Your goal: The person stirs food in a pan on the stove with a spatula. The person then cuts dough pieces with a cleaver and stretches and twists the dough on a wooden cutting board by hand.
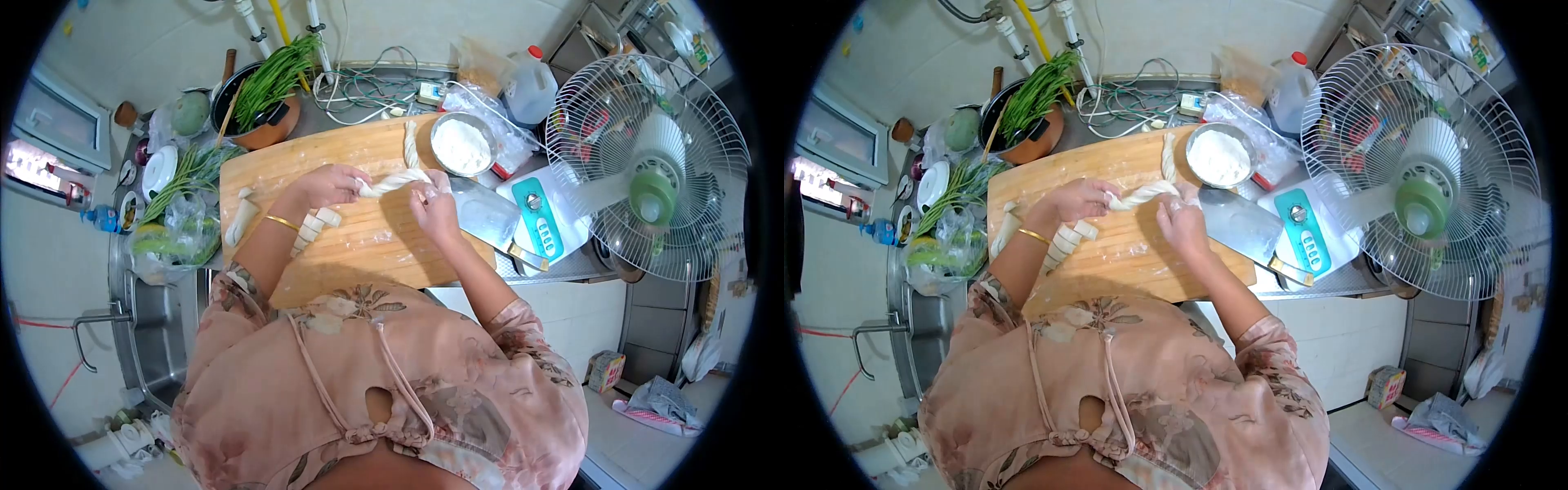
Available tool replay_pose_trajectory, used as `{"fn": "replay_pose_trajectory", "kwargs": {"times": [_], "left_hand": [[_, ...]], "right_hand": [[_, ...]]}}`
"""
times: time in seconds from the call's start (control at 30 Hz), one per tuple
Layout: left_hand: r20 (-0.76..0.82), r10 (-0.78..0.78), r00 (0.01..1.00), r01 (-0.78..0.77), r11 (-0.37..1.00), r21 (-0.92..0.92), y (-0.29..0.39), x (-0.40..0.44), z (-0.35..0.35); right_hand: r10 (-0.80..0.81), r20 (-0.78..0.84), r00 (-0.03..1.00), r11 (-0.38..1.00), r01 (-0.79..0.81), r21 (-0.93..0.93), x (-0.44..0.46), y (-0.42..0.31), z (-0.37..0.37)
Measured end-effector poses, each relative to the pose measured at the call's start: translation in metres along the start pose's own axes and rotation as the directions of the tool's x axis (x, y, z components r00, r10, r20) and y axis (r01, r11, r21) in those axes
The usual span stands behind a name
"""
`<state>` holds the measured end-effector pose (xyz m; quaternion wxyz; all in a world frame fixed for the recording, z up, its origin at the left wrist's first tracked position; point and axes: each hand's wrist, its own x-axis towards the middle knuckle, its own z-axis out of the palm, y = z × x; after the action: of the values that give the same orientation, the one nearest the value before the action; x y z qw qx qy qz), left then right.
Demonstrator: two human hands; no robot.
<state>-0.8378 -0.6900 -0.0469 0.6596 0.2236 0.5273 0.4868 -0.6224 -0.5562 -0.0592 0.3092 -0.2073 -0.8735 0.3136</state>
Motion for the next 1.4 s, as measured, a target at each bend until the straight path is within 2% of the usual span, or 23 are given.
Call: {"fn": "replay_pose_trajectory", "kwargs": {"times": [0.07, 0.17, 0.27, 0.37, 0.47, 0.57, 0.6, 0.63, 0.7, 0.73, 0.8, 0.87, 0.97, 1.07, 1.17, 1.27, 1.37, 1.4], "left_hand": [[-0.035, -0.063, 0.997, 0.054, 0.976, -0.213, -0.002, 0.017, -0.021], [-0.180, -0.114, 0.977, 0.053, 0.949, -0.312, 0.001, 0.038, -0.027], [-0.256, -0.096, 0.962, 0.033, 0.970, -0.239, 0.004, 0.073, -0.039], [-0.413, -0.062, 0.909, 0.016, 0.993, -0.113, 0.020, 0.105, -0.035], [-0.531, -0.001, 0.847, 0.086, 0.987, 0.135, 0.034, 0.151, -0.046], [-0.573, 0.073, 0.816, 0.122, 0.948, 0.294, 0.046, 0.174, -0.033], [-0.475, 0.264, 0.839, 0.116, 0.767, 0.631, 0.035, 0.195, -0.051], [-0.310, 0.406, 0.860, 0.093, 0.474, 0.876, 0.011, 0.227, -0.084], [-0.205, 0.481, 0.852, 0.080, 0.267, 0.960, 0.003, 0.243, -0.087], [-0.308, 0.467, 0.829, 0.102, 0.415, 0.904, -0.001, 0.246, -0.082], [-0.432, 0.435, 0.790, 0.084, 0.621, 0.780, -0.002, 0.242, -0.072], [-0.483, 0.423, 0.767, 0.013, 0.742, 0.671, -0.001, 0.229, -0.062], [-0.285, 0.676, 0.680, 0.004, 0.385, 0.923, 0.002, 0.211, -0.052], [-0.281, 0.597, 0.752, 0.129, 0.284, 0.950, 0.015, 0.193, -0.037], [-0.461, 0.371, 0.806, 0.030, 0.752, 0.658, 0.001, 0.205, -0.052], [-0.459, 0.424, 0.780, -0.169, 0.850, 0.499, -0.020, 0.204, -0.071], [-0.524, 0.310, 0.793, -0.186, 0.943, 0.276, 0.005, 0.134, -0.044], [-0.528, 0.303, 0.794, -0.168, 0.943, 0.289, 0.001, 0.112, -0.048]], "right_hand": [[-0.179, -0.007, 0.984, 0.983, 0.180, 0.031, -0.001, -0.015, -0.006], [-0.409, 0.141, 0.901, 0.904, 0.422, -0.071, -0.007, -0.030, -0.009], [-0.488, 0.214, 0.846, 0.858, 0.510, -0.059, -0.010, -0.029, 0.000], [-0.401, 0.167, 0.901, 0.907, 0.415, -0.064, -0.008, -0.011, 0.020], [-0.320, 0.218, 0.922, 0.932, 0.348, -0.105, 0.001, 0.009, 0.026], [-0.262, 0.339, 0.903, 0.916, 0.343, -0.206, 0.009, 0.027, 0.036], [-0.272, 0.338, 0.901, 0.903, 0.361, -0.233, 0.009, 0.035, 0.042], [-0.281, 0.339, 0.898, 0.889, 0.377, -0.260, 0.007, 0.042, 0.050], [-0.282, 0.315, 0.906, 0.884, 0.373, -0.282, 0.003, 0.052, 0.062], [-0.274, 0.288, 0.917, 0.894, 0.354, -0.275, 0.002, 0.054, 0.067], [-0.232, 0.277, 0.932, 0.908, 0.310, -0.282, 0.000, 0.053, 0.069], [-0.161, 0.311, 0.937, 0.915, 0.260, -0.309, -0.001, 0.041, 0.061], [-0.180, 0.277, 0.944, 0.926, 0.257, -0.275, -0.004, 0.050, 0.063], [-0.141, 0.217, 0.966, 0.918, 0.209, -0.338, 0.001, 0.054, 0.066], [-0.124, 0.186, 0.975, 0.901, 0.189, -0.390, 0.003, 0.055, 0.068], [-0.109, 0.186, 0.976, 0.926, 0.168, -0.338, 0.004, 0.049, 0.063], [-0.150, 0.138, 0.979, 0.890, 0.194, -0.413, 0.003, 0.026, 0.053], [-0.141, 0.182, 0.973, 0.918, 0.197, -0.344, -0.002, 0.019, 0.054]]}}
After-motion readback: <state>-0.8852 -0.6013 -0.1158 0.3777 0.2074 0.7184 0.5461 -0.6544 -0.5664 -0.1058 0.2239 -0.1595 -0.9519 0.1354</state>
